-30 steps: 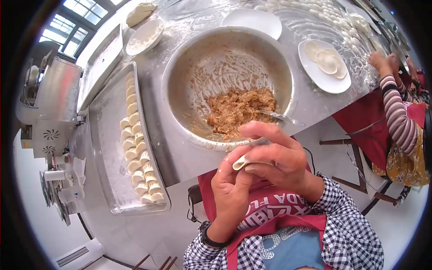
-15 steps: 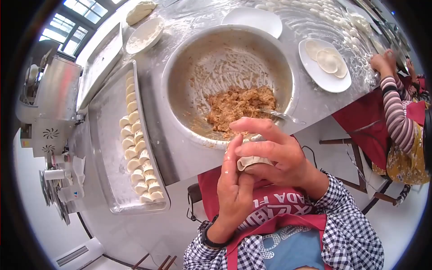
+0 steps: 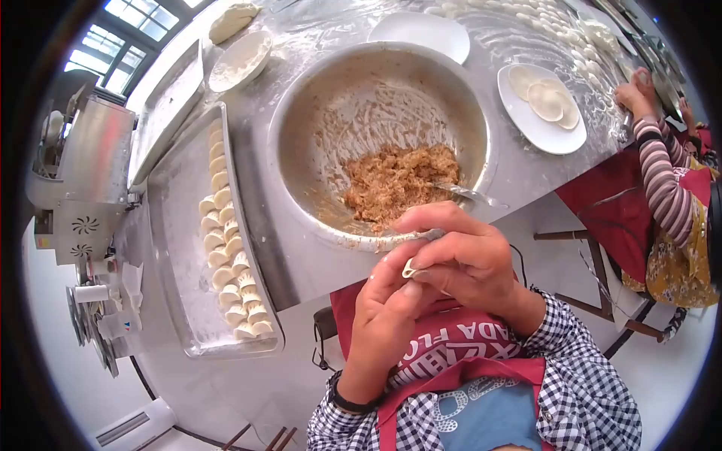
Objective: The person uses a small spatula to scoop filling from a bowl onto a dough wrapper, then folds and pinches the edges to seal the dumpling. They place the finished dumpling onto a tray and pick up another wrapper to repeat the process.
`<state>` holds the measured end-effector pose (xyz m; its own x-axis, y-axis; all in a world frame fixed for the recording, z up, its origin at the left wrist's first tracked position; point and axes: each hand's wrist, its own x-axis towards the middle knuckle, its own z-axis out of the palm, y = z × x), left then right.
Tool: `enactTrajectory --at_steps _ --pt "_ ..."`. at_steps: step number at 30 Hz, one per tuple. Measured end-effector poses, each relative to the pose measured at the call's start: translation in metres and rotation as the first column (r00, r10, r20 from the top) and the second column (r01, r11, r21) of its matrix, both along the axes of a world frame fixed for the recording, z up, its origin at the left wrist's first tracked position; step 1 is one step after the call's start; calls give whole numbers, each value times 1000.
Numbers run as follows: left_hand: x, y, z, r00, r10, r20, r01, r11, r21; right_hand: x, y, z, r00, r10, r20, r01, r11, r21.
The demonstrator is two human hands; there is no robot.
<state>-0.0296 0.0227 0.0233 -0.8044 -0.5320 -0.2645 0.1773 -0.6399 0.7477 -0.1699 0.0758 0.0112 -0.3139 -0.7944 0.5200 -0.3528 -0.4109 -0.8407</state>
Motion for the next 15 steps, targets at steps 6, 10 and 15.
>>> enactTrajectory --at_steps 6,10,15 --pt "2 -3 -1 981 30 -191 30 951 307 4 1 3 999 -43 24 42 999 30" --pt "2 -3 -3 985 58 -164 10 921 390 7 -2 2 999 -47 6 47 998 -28" --pt "4 -5 -4 978 48 -201 47 896 441 2 -1 2 996 25 -90 -31 998 -63"
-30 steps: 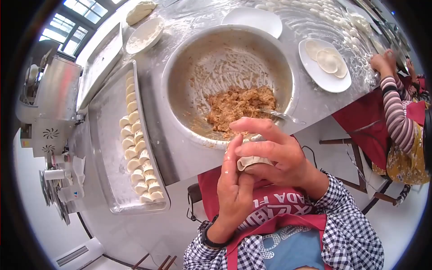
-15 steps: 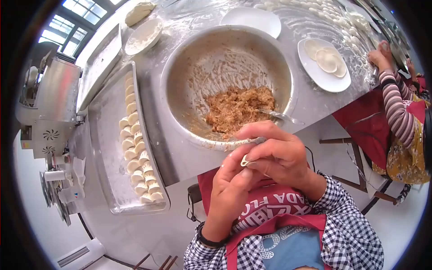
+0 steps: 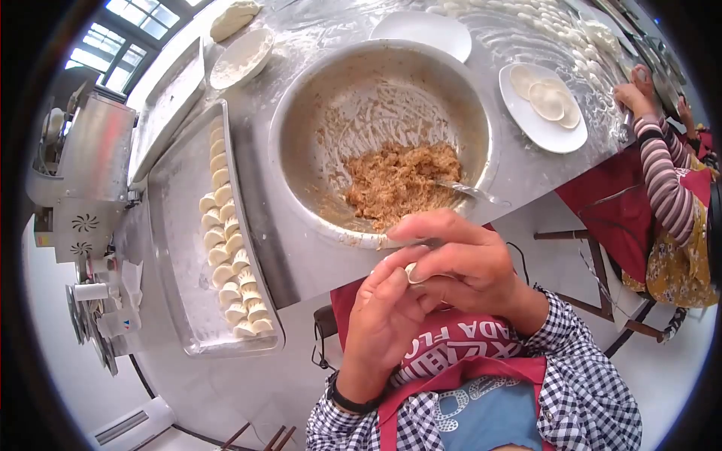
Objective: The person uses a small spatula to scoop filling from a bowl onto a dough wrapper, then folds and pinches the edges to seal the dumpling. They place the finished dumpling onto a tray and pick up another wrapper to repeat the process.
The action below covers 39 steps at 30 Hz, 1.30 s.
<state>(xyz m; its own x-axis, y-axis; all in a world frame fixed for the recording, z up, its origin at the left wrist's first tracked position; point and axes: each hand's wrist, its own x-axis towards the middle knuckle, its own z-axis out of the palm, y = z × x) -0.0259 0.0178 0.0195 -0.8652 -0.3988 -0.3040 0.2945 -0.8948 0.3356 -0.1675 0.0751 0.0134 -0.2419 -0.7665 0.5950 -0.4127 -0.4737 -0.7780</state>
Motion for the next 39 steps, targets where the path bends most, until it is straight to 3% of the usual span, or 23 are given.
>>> enactTrajectory --at_steps 1,3,6,10,15,22,27,31,34,36,39 --pt "0 0 2 1000 1 14 0 999 -41 2 0 3 1000 0 0 0 1000 1" --pt "-2 -1 9 997 -3 80 10 997 -82 7 0 9 979 -36 199 12 992 122" --pt "-1 -1 12 986 -14 167 38 989 -144 0 0 5 989 93 111 -105 989 103" --pt "3 -1 11 980 -29 196 68 978 -197 -3 2 -1 988 112 104 -124 984 124" --pt "3 -3 10 988 -78 135 102 978 -181 -3 6 -1 973 112 203 -140 981 131" --pt "2 -2 11 983 -78 165 107 979 -173 -2 8 -6 972 104 211 -130 985 116" --pt "3 1 11 989 -54 135 76 984 -162 2 7 -5 992 26 121 -36 996 79" --pt "5 -1 12 990 -38 135 62 981 -183 7 6 5 986 -34 163 14 992 125" --pt "3 -1 15 992 -55 111 77 976 -202 6 7 -2 970 19 241 -49 992 120" --pt "4 -1 12 993 -66 100 83 979 -185 2 9 -9 940 145 310 -178 981 81" --pt "5 1 11 993 -60 99 76 982 -171 -1 7 -10 954 174 245 -184 983 18"
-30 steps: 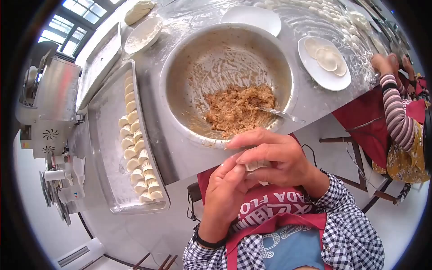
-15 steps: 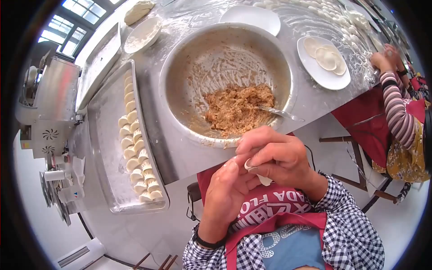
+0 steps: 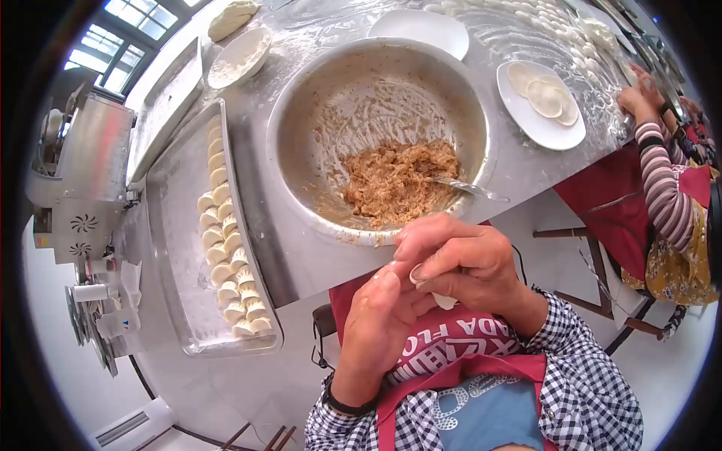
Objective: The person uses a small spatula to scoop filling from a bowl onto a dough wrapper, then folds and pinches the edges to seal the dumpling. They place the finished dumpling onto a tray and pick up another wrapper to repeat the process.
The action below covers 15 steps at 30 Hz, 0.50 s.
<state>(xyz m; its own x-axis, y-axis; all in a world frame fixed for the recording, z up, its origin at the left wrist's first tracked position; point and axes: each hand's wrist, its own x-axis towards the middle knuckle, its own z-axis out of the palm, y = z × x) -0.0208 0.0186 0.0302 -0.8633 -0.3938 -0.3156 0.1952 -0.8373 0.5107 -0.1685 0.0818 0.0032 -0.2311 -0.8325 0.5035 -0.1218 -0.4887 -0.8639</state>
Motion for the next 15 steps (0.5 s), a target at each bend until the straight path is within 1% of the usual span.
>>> enactTrajectory --at_steps 1,3,4,5,6,7,9,10,12,13,15 --pt "0 0 0 1000 17 10 -17 1000 -3 1 1 1 1000 0 0 0 1000 0" --pt "1 -1 -4 1000 7 -6 -7 1000 -28 5 4 9 997 -64 40 60 992 111" --pt "1 -2 -5 1000 -5 -21 4 999 -52 5 3 13 997 -65 40 60 992 111" --pt "0 -1 -3 1000 -6 -21 5 999 -52 7 1 18 993 -73 88 61 989 132" --pt "-2 0 2 999 -7 37 11 996 -90 8 0 20 987 -82 136 60 986 154" --pt "-3 1 5 996 -6 94 18 992 -128 7 1 17 987 -82 137 61 986 154" --pt "-3 1 5 997 -19 73 29 990 -139 4 3 6 996 -12 93 2 994 105" --pt "-3 1 6 998 -31 51 39 988 -152 3 2 1 996 -12 93 2 994 105" --pt "-3 0 4 999 -30 43 35 991 -127 1 0 -5 997 39 71 -39 999 -1" --pt "-2 0 4 999 -28 36 31 994 -101 0 0 -6 997 39 72 -39 999 0" --pt "-1 -1 2 999 -38 23 40 995 -91 -1 0 -5 1000 18 -6 -18 1000 4"
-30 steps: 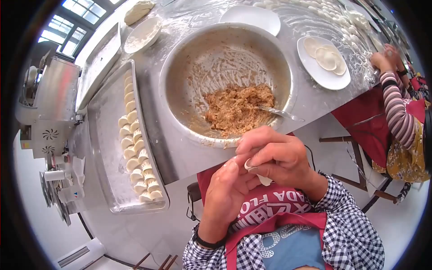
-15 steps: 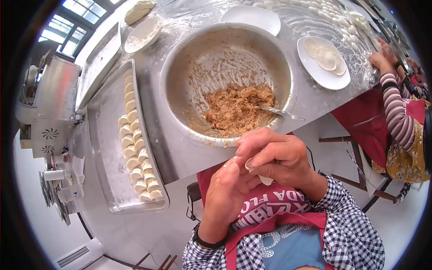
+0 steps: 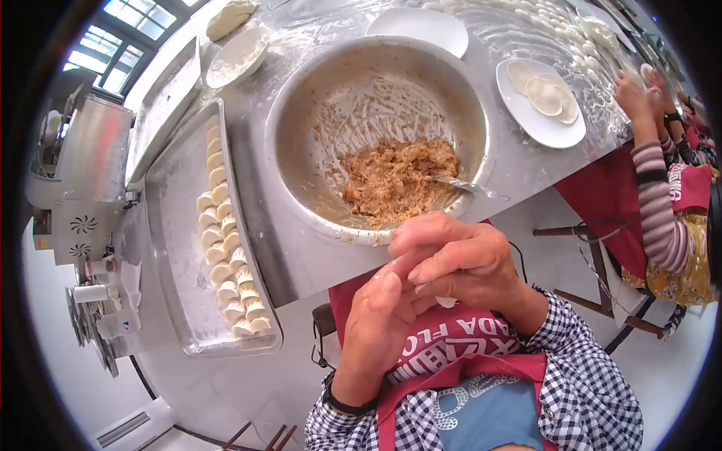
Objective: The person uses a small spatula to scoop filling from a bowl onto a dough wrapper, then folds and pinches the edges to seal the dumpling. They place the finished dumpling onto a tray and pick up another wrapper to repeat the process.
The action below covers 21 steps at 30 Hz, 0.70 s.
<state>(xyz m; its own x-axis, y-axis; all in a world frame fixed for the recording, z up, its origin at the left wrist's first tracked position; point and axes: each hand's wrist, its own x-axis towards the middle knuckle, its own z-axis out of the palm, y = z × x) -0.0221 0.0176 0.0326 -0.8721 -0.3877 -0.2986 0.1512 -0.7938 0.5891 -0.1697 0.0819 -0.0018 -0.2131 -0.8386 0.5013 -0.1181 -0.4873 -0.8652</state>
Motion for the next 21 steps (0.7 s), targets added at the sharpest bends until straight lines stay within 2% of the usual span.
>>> enactTrajectory --at_steps 2,3,5,7,10,12,13,19,21 --pt "0 1 1 1000 -10 -13 10 1000 10 5 0 15 999 -44 25 43 997 60" --pt "-2 3 3 999 21 45 -20 999 -28 6 0 21 995 -91 47 84 989 120" --pt "-2 4 4 993 54 102 -47 997 -68 7 -1 20 997 -71 34 67 992 107" --pt "-2 4 3 998 21 52 -19 999 -38 6 0 15 998 -51 19 49 994 94" --pt "-1 2 2 1000 -7 28 9 997 -80 4 1 1 994 39 98 -43 998 40" --pt "-2 3 4 998 15 64 -11 998 -70 2 -1 0 1000 15 -23 -16 1000 -12" --pt "-3 3 5 994 37 100 -31 998 -60 2 -1 2 1000 15 -23 -15 1000 -12" --pt "1 1 0 1000 7 5 -7 999 -54 7 -2 19 993 -77 94 65 990 126" --pt "-1 1 1 1000 11 16 -11 999 -48 1 0 3 999 34 10 -34 999 26"
